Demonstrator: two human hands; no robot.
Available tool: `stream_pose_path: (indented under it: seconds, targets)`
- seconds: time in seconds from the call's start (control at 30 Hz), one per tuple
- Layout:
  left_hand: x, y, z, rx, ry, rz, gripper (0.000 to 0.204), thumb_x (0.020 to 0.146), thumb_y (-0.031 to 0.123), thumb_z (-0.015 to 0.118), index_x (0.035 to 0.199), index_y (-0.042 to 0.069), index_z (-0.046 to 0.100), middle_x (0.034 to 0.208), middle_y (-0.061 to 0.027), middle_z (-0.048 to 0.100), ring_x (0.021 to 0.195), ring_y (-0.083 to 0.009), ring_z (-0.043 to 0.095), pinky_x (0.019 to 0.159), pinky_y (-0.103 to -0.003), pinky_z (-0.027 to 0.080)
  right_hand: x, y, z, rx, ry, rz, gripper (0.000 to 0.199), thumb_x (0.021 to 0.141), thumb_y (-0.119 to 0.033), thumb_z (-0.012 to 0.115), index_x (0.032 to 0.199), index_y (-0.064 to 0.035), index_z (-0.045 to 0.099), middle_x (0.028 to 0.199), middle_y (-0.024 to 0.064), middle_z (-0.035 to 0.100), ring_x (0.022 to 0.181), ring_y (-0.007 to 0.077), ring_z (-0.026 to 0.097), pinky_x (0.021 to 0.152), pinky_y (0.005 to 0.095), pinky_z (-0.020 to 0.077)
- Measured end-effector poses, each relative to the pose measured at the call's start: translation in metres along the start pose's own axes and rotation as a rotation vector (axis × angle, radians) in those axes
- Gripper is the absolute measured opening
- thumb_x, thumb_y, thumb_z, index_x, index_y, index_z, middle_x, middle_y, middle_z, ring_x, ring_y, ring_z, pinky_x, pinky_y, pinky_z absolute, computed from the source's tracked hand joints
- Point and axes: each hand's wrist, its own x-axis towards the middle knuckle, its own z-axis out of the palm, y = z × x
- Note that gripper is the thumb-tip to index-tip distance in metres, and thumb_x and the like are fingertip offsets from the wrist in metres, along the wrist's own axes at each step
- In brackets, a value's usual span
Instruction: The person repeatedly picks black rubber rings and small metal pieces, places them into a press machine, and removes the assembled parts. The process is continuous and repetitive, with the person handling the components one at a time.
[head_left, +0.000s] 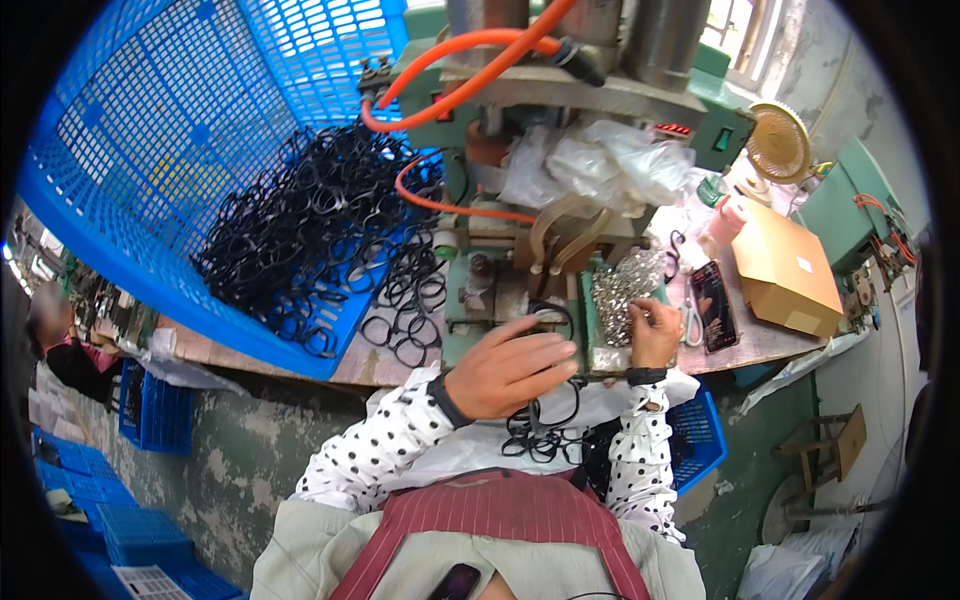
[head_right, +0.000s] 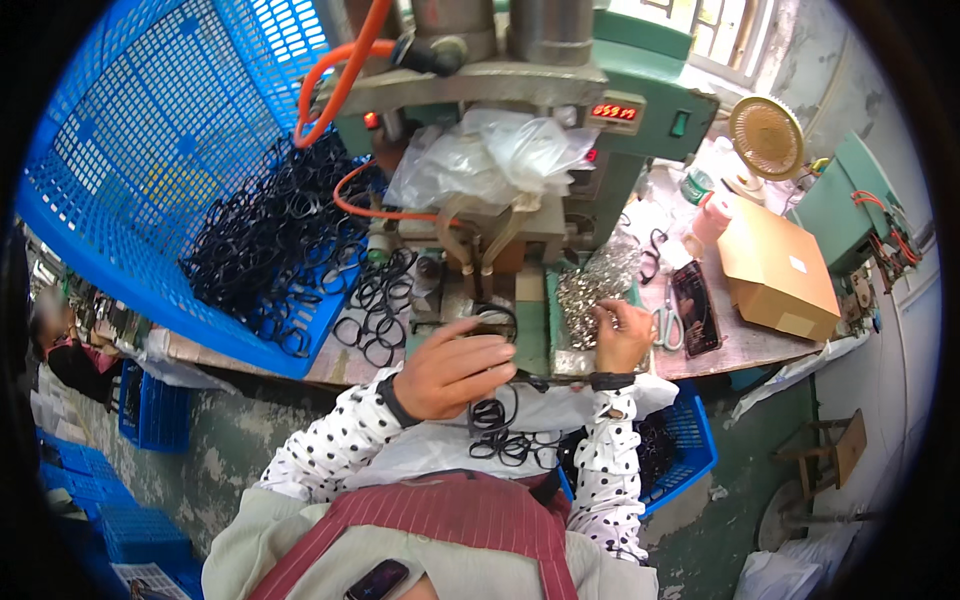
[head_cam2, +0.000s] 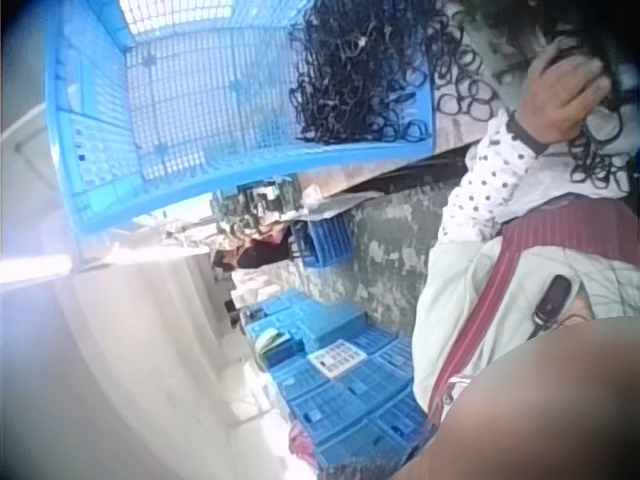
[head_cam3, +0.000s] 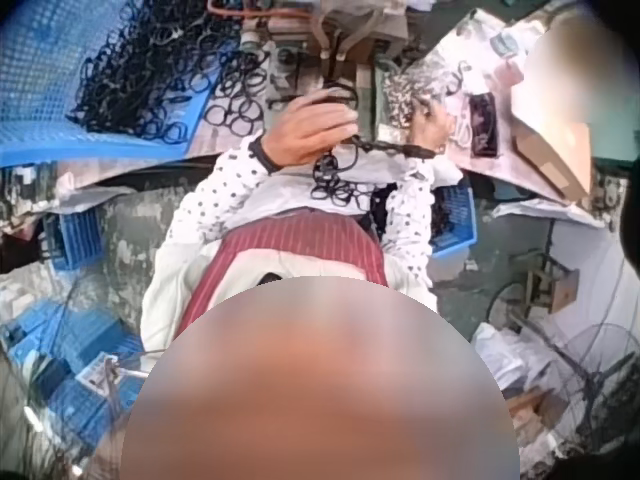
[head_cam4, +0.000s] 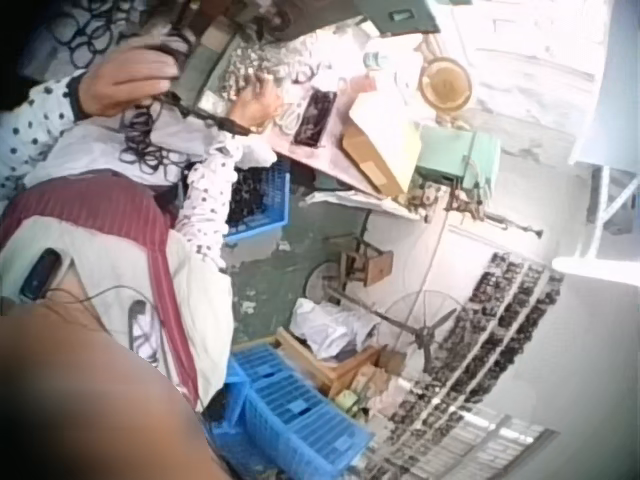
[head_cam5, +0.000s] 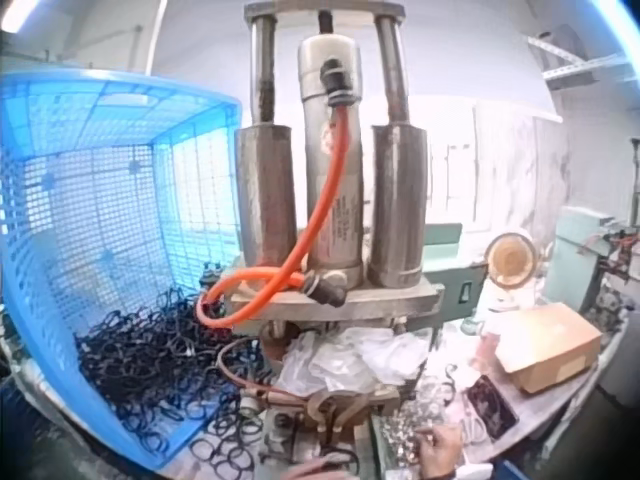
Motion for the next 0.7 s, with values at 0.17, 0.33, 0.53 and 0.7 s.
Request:
stream_pose_path:
  seconds: [0.17, 0.33, 0.53, 0.7]
  targets:
    - [-0.060, -0.029, 0.001, 0.226, 0.364, -0.430, 0.020, 0.087, 0.023, 0.065, 0.099, 0.007, 0.063, 0.097, -0.0106, 0.061, 0.077, -0.0290, 0.057, 0.070, -0.042, 0.046, 0.001, -0.006, 0.001, 0.030, 0.024, 0.022, 0.008, 0.076, -0.016, 0.074, 0.083, -0.0155, 0.071, 0.078, 0.0004, 0.064, 0.083, 0.0210, 0.057, 0.081, 0.0367, 0.0385]
    - [-0.125, -0.105, 0.001, 0.663, 0.028, -1.129, 0.024, 0.084, 0.028, 0.069, 0.092, 0.006, 0.063, 0.087, -0.0149, 0.057, 0.075, -0.0360, 0.059, 0.063, -0.045, 0.048, -0.001, -0.004, 0.000, -0.018, 0.031, 0.022, 0.008, 0.076, -0.016, 0.074, 0.084, -0.0162, 0.070, 0.079, 0.0010, 0.065, 0.084, 0.0226, 0.057, 0.080, 0.0382, 0.0396]
    - [-0.141, -0.141, 0.002, 0.479, -0.181, -1.494, 0.031, 0.077, 0.038, 0.072, 0.076, 0.008, 0.070, 0.088, -0.0151, 0.067, 0.081, -0.0352, 0.065, 0.070, -0.045, 0.053, 0.003, -0.016, 0.002, -0.082, 0.097, -0.060, 0.008, 0.075, -0.014, 0.074, 0.083, -0.0152, 0.070, 0.083, 0.0027, 0.067, 0.082, 0.0236, 0.057, 0.078, 0.0373, 0.0418]
    - [-0.153, -0.140, 0.002, 0.390, -0.106, -1.435, 0.030, 0.078, 0.036, 0.069, 0.075, 0.006, 0.066, 0.082, -0.0166, 0.065, 0.083, -0.0351, 0.063, 0.072, -0.044, 0.051, 0.006, -0.034, -0.001, 0.310, -0.046, 0.182, 0.011, 0.077, -0.006, 0.071, 0.087, -0.0087, 0.072, 0.080, 0.0035, 0.068, 0.068, 0.0176, 0.059, 0.066, 0.0301, 0.0464]
